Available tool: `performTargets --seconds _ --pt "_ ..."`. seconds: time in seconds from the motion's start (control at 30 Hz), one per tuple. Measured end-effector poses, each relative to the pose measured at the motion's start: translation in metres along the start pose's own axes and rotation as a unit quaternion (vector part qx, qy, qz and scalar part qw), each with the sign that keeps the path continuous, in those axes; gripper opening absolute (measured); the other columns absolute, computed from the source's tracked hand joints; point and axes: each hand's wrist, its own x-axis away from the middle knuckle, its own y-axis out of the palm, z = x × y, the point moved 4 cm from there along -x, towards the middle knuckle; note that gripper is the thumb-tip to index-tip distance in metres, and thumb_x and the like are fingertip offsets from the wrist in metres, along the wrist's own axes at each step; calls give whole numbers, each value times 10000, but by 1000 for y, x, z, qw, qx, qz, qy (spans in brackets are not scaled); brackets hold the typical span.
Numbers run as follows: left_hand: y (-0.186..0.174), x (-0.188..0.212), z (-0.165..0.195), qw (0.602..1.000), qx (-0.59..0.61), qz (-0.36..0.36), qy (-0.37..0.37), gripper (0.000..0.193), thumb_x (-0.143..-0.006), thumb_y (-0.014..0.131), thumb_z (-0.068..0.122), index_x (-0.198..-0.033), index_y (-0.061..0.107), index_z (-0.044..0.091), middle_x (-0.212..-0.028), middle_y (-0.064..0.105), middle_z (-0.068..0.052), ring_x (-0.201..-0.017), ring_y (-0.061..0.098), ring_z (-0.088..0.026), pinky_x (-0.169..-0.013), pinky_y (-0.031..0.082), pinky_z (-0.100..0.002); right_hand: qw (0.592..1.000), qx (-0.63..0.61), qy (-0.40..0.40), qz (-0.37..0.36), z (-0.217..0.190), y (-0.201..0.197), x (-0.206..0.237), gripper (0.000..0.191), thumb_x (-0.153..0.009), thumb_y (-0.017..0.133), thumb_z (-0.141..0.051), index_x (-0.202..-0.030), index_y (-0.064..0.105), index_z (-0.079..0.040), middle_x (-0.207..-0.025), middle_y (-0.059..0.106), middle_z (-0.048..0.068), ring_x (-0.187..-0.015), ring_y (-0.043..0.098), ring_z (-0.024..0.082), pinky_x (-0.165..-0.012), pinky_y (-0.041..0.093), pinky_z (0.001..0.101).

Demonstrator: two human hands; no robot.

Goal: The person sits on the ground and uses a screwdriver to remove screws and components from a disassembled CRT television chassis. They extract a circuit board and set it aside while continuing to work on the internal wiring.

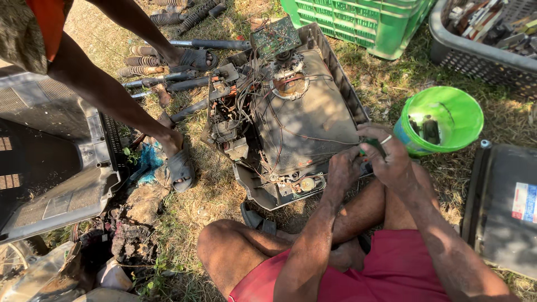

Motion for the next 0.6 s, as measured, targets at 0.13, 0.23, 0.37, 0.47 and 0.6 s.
performTargets --seconds 0.13,0.23,0.37,0.47,0.6 --pt "6 -2 4 999 -25 10 21 173 -917 715 65 -1090 698 57 -989 739 -195 -916 733 -371 -798 589 -474 970 214 -23 109 -22 5 6 312 -912 828 -164 -1191 706 -97 -1137 573 127 -1076 604 294 -896 542 386" --pt "4 -1 3 1000 -15 5 12 161 -916 737 89 -1068 696 57 -965 738 -186 -893 736 -360 -787 586 -469 976 195 29 96 -14 4 4 277 -896 843 -146 -1152 743 -109 -1092 586 123 -1014 618 258 -805 557 351" --pt "-3 -2 -1 999 30 -2 33 284 -845 762 99 -1125 718 74 -1001 738 -183 -893 736 -353 -780 584 -467 1000 -8 4 19 2 -10 -5 189 -971 727 -73 -1153 757 -115 -1182 694 76 -1069 712 184 -862 644 312" --pt "-2 -2 -7 999 15 -22 21 256 -844 769 83 -1094 720 63 -1001 731 -185 -908 717 -374 -787 568 -485 986 -114 81 -89 13 -15 -9 291 -915 710 -62 -1206 724 -72 -1150 752 70 -1026 727 175 -914 604 308" --pt "3 -1 -14 1000 -19 -10 -16 148 -872 720 44 -1013 677 50 -972 729 -178 -921 722 -373 -812 572 -490 995 -13 81 -53 0 -7 -6 347 -920 700 -95 -1265 674 -70 -1125 681 122 -1044 672 240 -903 572 331"
